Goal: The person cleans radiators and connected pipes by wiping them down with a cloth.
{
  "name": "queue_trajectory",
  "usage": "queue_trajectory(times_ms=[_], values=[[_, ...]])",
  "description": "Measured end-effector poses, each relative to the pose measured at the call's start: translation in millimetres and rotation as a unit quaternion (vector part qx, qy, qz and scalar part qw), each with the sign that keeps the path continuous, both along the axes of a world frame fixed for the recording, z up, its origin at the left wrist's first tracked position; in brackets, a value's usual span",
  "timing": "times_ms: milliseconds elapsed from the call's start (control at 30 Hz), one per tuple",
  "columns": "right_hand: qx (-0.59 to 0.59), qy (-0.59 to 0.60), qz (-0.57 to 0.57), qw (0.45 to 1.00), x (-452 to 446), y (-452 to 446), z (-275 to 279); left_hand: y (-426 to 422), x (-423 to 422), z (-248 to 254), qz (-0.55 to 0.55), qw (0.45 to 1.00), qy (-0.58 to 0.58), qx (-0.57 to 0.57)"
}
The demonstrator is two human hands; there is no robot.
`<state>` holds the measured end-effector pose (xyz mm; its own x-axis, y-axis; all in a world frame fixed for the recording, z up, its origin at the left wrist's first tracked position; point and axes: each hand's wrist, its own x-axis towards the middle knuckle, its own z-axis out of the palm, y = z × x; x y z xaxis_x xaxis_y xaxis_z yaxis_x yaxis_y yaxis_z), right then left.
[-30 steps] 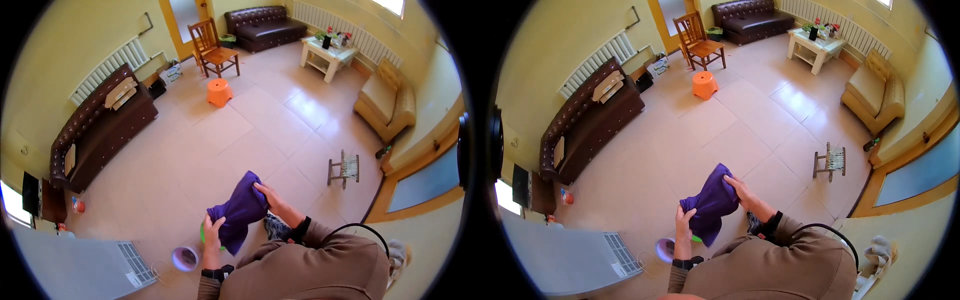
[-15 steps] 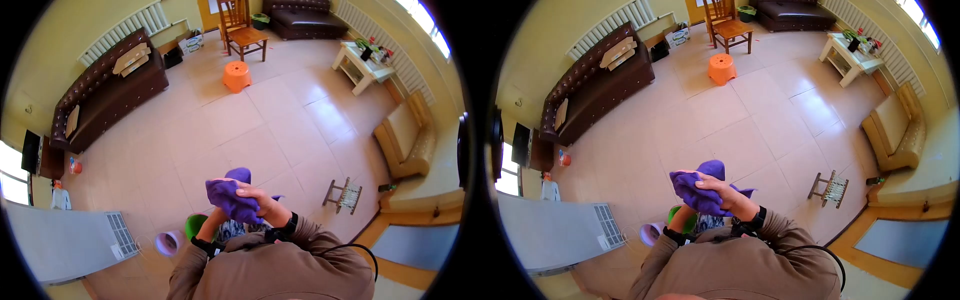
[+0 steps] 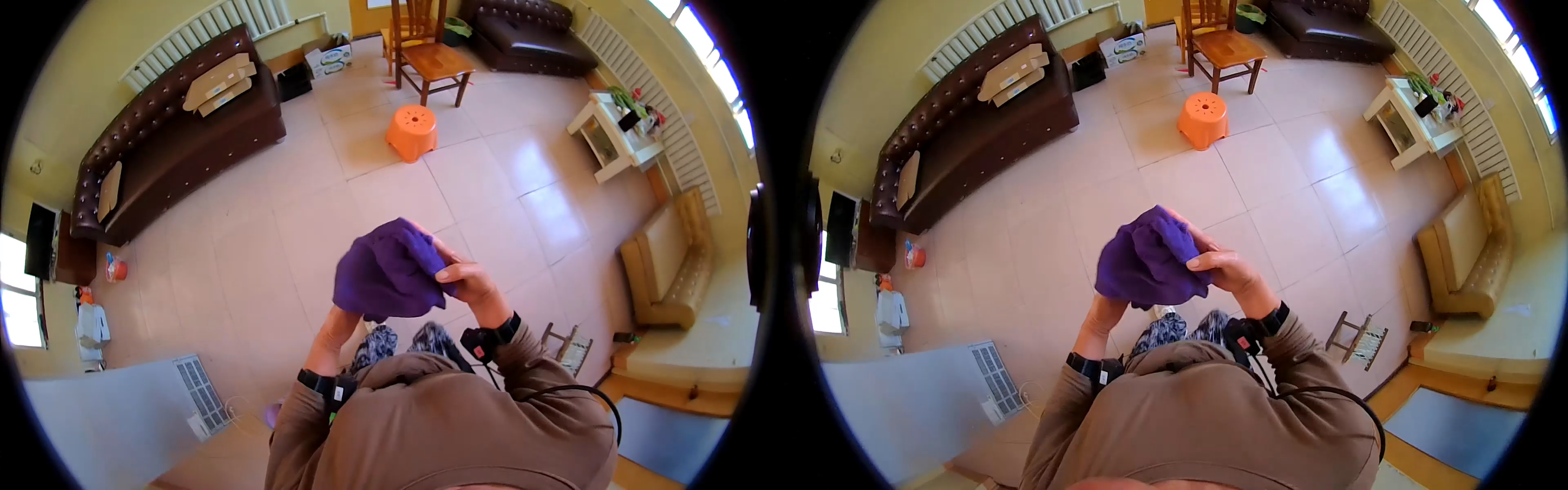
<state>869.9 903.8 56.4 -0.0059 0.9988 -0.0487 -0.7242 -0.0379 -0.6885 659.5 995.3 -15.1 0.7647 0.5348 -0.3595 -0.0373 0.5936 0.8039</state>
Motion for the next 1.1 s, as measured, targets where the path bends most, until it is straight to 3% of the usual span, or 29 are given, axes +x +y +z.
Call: queue_trajectory(times_ms=[67,100,133,233,267,333,367,400,467,533,600,700,800,867,933,1033,1100], values=[[0.016,-0.043,0.019,0.999,18.7,25.3,-17.0,36.5,6.5,4.6,0.053,0.987,-0.138,-0.056],[-0.035,-0.080,0.005,0.996,36.0,37.5,-29.8,49.9,16.7,15.4,0.120,0.979,-0.155,-0.048],[-0.086,-0.117,-0.008,0.989,52.3,50.8,-33.0,68.5,25.9,20.5,0.115,0.980,-0.155,-0.049],[-0.212,-0.192,-0.145,0.947,100.6,77.2,-83.9,116.5,46.3,24.8,0.172,0.938,-0.288,-0.089],[-0.262,-0.226,-0.195,0.918,114.1,85.5,-111.7,134.0,51.4,11.6,0.174,0.940,-0.277,-0.098],[-0.330,-0.323,-0.263,0.847,135.7,111.2,-134.7,172.3,65.0,-14.4,0.180,0.973,-0.119,0.079],[-0.312,-0.273,-0.254,0.874,150.0,121.1,-136.9,188.5,73.6,-18.6,0.176,0.972,-0.034,0.150],[-0.313,-0.270,-0.241,0.878,153.2,129.7,-136.1,196.2,76.8,-19.4,0.186,0.971,-0.024,0.149],[-0.250,-0.201,-0.181,0.930,174.4,163.8,-130.1,228.4,102.7,-14.5,0.091,0.968,-0.007,0.234],[-0.166,-0.232,-0.124,0.950,184.7,202.5,-110.9,251.9,131.1,2.7,0.103,0.962,0.021,0.254],[-0.060,-0.220,-0.097,0.969,197.2,243.2,-82.1,279.8,158.5,16.8,0.048,0.985,-0.005,0.166],[-0.001,-0.273,0.003,0.962,226.0,305.5,-64.7,318.2,195.4,32.6,0.056,0.987,-0.048,0.146],[-0.005,-0.259,0.089,0.962,245.9,357.4,-64.6,355.5,228.1,24.8,0.052,0.984,-0.089,0.149],[-0.024,-0.354,0.135,0.925,257.4,387.1,-76.3,381.7,253.8,22.2,0.131,0.972,-0.194,0.020],[-0.026,-0.349,0.130,0.928,262.7,417.8,-83.7,414.2,273.4,19.2,0.143,0.962,-0.234,-0.017],[-0.104,-0.109,-0.108,0.983,272.7,475.5,-115.2,476.4,295.0,21.6,0.132,0.947,-0.285,-0.067],[-0.177,-0.091,-0.198,0.960,291.9,517.7,-127.5,521.4,300.3,13.0,0.132,0.945,-0.296,-0.050]])
